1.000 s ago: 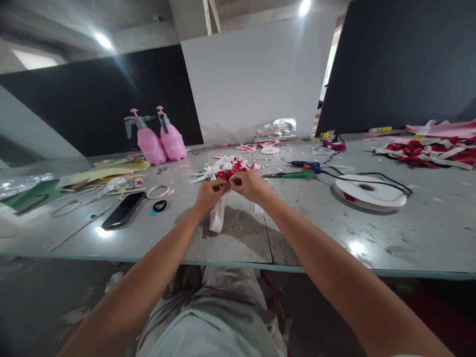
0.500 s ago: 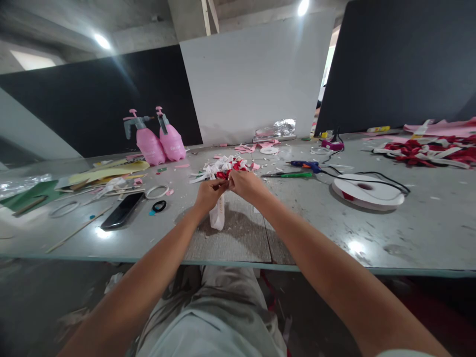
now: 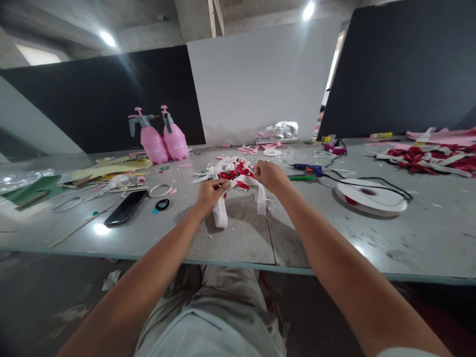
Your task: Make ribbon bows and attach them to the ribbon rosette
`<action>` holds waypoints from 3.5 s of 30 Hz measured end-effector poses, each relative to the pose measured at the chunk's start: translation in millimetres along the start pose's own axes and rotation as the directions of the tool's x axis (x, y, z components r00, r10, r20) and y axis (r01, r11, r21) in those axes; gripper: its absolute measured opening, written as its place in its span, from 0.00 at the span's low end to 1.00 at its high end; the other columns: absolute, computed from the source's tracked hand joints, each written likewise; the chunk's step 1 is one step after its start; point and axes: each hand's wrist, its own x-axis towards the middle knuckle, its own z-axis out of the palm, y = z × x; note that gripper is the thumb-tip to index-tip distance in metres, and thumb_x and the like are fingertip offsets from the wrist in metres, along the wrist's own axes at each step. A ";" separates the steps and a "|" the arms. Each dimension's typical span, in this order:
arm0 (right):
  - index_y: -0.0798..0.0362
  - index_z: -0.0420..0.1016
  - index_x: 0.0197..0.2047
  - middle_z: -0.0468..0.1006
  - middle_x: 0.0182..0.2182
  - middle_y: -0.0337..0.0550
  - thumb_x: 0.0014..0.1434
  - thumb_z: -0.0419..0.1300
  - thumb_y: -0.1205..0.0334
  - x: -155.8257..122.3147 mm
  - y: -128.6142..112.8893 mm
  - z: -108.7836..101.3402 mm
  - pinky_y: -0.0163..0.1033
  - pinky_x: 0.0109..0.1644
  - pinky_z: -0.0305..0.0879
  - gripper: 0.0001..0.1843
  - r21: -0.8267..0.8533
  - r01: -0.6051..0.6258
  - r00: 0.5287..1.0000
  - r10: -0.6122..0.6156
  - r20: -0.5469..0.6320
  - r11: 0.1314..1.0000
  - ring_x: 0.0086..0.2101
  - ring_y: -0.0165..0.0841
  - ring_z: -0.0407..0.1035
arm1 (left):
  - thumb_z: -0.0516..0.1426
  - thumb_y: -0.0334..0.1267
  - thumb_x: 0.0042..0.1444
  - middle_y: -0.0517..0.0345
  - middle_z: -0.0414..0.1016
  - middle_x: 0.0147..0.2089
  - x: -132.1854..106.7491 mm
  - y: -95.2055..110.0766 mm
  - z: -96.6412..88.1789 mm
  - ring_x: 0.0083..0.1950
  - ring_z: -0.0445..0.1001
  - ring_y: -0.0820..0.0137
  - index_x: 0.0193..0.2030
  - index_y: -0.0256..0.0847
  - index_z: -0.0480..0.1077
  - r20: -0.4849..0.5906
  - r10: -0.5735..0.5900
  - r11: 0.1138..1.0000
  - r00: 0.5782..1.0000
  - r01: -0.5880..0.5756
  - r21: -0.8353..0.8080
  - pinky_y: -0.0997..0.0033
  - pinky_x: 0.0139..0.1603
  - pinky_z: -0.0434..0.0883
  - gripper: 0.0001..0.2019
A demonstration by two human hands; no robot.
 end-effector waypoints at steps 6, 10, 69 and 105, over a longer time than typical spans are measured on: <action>0.55 0.74 0.35 0.76 0.25 0.42 0.59 0.53 0.62 -8.5 -17.5 8.2 0.34 0.32 0.58 0.10 0.395 0.048 0.992 0.001 -0.123 0.918 0.25 0.31 0.67 | 0.57 0.46 0.57 0.56 0.79 0.34 0.5 -1.6 0.1 0.27 0.66 0.75 0.42 0.38 0.80 -0.024 0.005 0.999 1.000 -0.006 -0.054 0.75 0.30 0.61 0.16; 0.55 0.78 0.35 0.80 0.28 0.43 0.57 0.56 0.61 -13.5 -45.5 18.5 0.34 0.33 0.61 0.11 0.469 0.082 0.995 -0.043 -0.093 0.880 0.28 0.32 0.70 | 0.57 0.45 0.57 0.56 0.78 0.32 -0.8 -2.5 4.5 0.27 0.66 0.75 0.45 0.37 0.79 0.005 0.005 0.995 1.000 -0.005 -0.104 0.75 0.29 0.62 0.17; 0.52 0.77 0.32 0.75 0.29 0.43 0.57 0.58 0.64 -16.6 -35.0 18.0 0.37 0.36 0.62 0.06 0.268 0.325 0.937 -0.269 -0.224 0.907 0.29 0.32 0.67 | 0.60 0.49 0.54 0.55 0.79 0.32 -3.1 2.1 3.0 0.28 0.66 0.75 0.41 0.37 0.80 0.036 0.009 0.989 0.999 -0.004 -0.149 0.74 0.31 0.62 0.17; 0.53 0.76 0.30 0.74 0.27 0.42 0.56 0.58 0.65 -16.3 -36.4 16.3 0.36 0.35 0.62 0.06 0.326 0.319 0.941 -0.257 -0.218 0.890 0.28 0.31 0.66 | 0.58 0.46 0.55 0.56 0.77 0.29 -6.7 7.8 0.2 0.27 0.65 0.75 0.40 0.36 0.80 0.026 0.017 0.997 1.000 -0.014 -0.078 0.75 0.30 0.61 0.16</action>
